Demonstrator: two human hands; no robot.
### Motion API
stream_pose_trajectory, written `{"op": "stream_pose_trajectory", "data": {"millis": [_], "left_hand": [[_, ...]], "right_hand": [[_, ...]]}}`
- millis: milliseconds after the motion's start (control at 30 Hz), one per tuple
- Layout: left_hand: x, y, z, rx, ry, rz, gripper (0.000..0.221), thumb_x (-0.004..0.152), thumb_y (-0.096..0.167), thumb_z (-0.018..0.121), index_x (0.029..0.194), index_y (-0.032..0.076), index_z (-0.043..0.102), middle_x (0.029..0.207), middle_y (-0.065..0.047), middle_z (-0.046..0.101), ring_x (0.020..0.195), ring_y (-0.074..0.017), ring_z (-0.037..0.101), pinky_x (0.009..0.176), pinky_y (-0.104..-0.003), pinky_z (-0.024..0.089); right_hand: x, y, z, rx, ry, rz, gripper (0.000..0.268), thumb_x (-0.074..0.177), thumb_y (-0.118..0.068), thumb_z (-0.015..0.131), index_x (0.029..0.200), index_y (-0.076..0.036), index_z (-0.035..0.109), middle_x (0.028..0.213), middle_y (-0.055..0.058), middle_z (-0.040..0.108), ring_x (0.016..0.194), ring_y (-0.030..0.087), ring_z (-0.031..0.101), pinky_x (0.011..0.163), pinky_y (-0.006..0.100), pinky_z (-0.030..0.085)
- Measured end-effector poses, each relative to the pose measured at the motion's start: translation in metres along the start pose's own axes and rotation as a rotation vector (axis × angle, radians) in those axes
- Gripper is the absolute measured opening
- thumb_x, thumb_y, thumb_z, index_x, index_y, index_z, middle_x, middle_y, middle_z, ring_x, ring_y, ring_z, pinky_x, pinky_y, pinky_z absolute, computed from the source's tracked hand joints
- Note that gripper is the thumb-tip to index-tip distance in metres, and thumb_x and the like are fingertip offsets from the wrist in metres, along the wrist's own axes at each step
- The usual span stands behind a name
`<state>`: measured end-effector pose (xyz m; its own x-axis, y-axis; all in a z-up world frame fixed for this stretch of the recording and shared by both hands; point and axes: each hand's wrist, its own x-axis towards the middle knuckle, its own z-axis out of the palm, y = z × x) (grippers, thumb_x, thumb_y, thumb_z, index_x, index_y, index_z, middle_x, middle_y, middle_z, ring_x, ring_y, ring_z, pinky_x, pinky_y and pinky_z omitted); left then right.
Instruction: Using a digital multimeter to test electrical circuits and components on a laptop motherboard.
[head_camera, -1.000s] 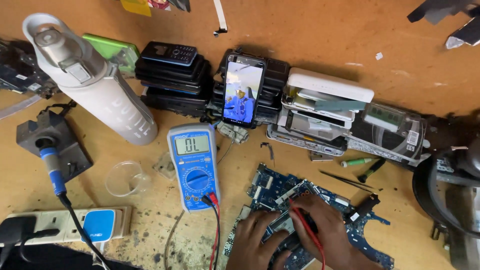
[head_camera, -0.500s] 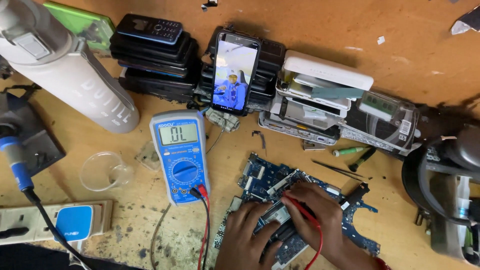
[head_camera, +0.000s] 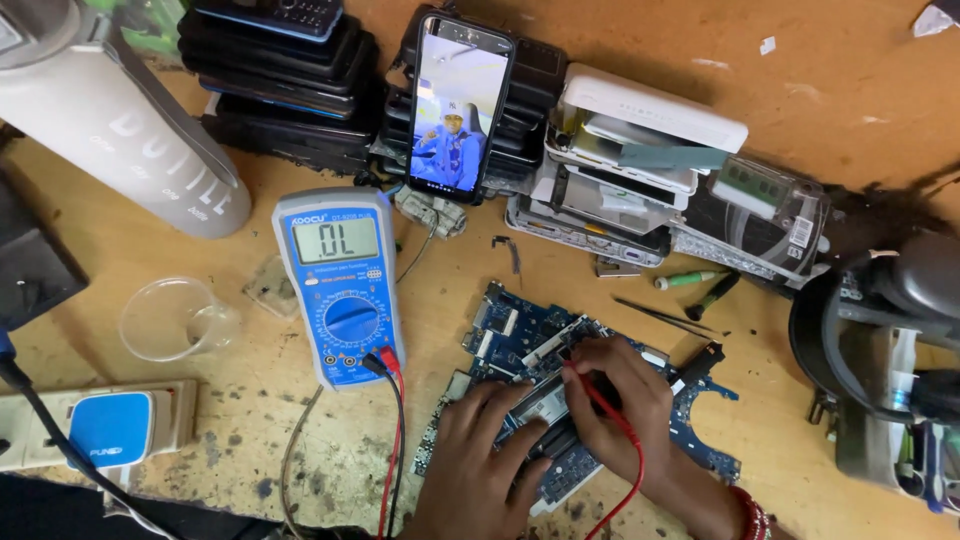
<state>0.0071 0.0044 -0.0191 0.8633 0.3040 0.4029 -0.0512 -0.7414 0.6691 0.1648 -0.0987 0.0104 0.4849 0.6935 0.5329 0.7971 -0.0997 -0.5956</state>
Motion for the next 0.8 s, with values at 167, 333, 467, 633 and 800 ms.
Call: {"op": "stream_pose_trajectory", "data": {"millis": [167, 333, 467, 633, 800], "left_hand": [[0.0004, 0.0001, -0.0001, 0.009, -0.005, -0.001, 0.030, 0.103, 0.033, 0.050, 0.114, 0.010, 0.065, 0.136, -0.015, 0.057, 0.123, -0.0376, 0.051, 0.086, -0.055, 0.042], [-0.0005, 0.0002, 0.0011, 0.005, -0.011, -0.008, 0.029, 0.104, 0.032, 0.050, 0.115, 0.010, 0.064, 0.139, -0.016, 0.056, 0.125, -0.0384, 0.051, 0.086, -0.056, 0.041], [-0.0001, 0.0011, -0.0014, -0.001, -0.003, -0.007, 0.028, 0.104, 0.031, 0.051, 0.116, 0.010, 0.064, 0.137, -0.016, 0.057, 0.127, -0.0378, 0.051, 0.090, -0.056, 0.042], [-0.0010, 0.0012, -0.0011, 0.016, -0.025, -0.023, 0.028, 0.101, 0.031, 0.055, 0.116, 0.009, 0.066, 0.141, -0.016, 0.055, 0.128, -0.0385, 0.049, 0.088, -0.056, 0.040], [0.0004, 0.0017, -0.0033, 0.014, -0.035, -0.016, 0.028, 0.102, 0.031, 0.054, 0.117, 0.010, 0.065, 0.142, -0.016, 0.055, 0.129, -0.0383, 0.048, 0.090, -0.055, 0.040]], "right_hand": [[0.0010, 0.0001, -0.0010, 0.052, -0.004, -0.026, 0.011, 0.094, -0.005, 0.066, 0.085, -0.005, 0.060, 0.086, 0.011, 0.066, 0.083, 0.026, 0.068, 0.075, 0.035, 0.057], [0.0011, 0.0007, -0.0013, 0.084, -0.025, -0.073, 0.009, 0.093, -0.007, 0.068, 0.086, -0.003, 0.065, 0.087, 0.013, 0.067, 0.083, 0.028, 0.068, 0.086, 0.040, 0.060], [0.0032, 0.0000, -0.0003, 0.077, -0.024, -0.081, 0.010, 0.093, -0.006, 0.068, 0.084, -0.003, 0.066, 0.084, 0.014, 0.067, 0.081, 0.028, 0.068, 0.083, 0.039, 0.060], [0.0041, -0.0012, -0.0004, 0.079, -0.033, -0.097, 0.010, 0.093, -0.005, 0.068, 0.085, -0.002, 0.064, 0.084, 0.013, 0.065, 0.079, 0.027, 0.068, 0.080, 0.037, 0.060], [0.0051, -0.0003, -0.0015, 0.077, -0.053, -0.125, 0.008, 0.093, -0.004, 0.068, 0.086, -0.002, 0.064, 0.085, 0.013, 0.066, 0.079, 0.027, 0.068, 0.078, 0.036, 0.059]]}}
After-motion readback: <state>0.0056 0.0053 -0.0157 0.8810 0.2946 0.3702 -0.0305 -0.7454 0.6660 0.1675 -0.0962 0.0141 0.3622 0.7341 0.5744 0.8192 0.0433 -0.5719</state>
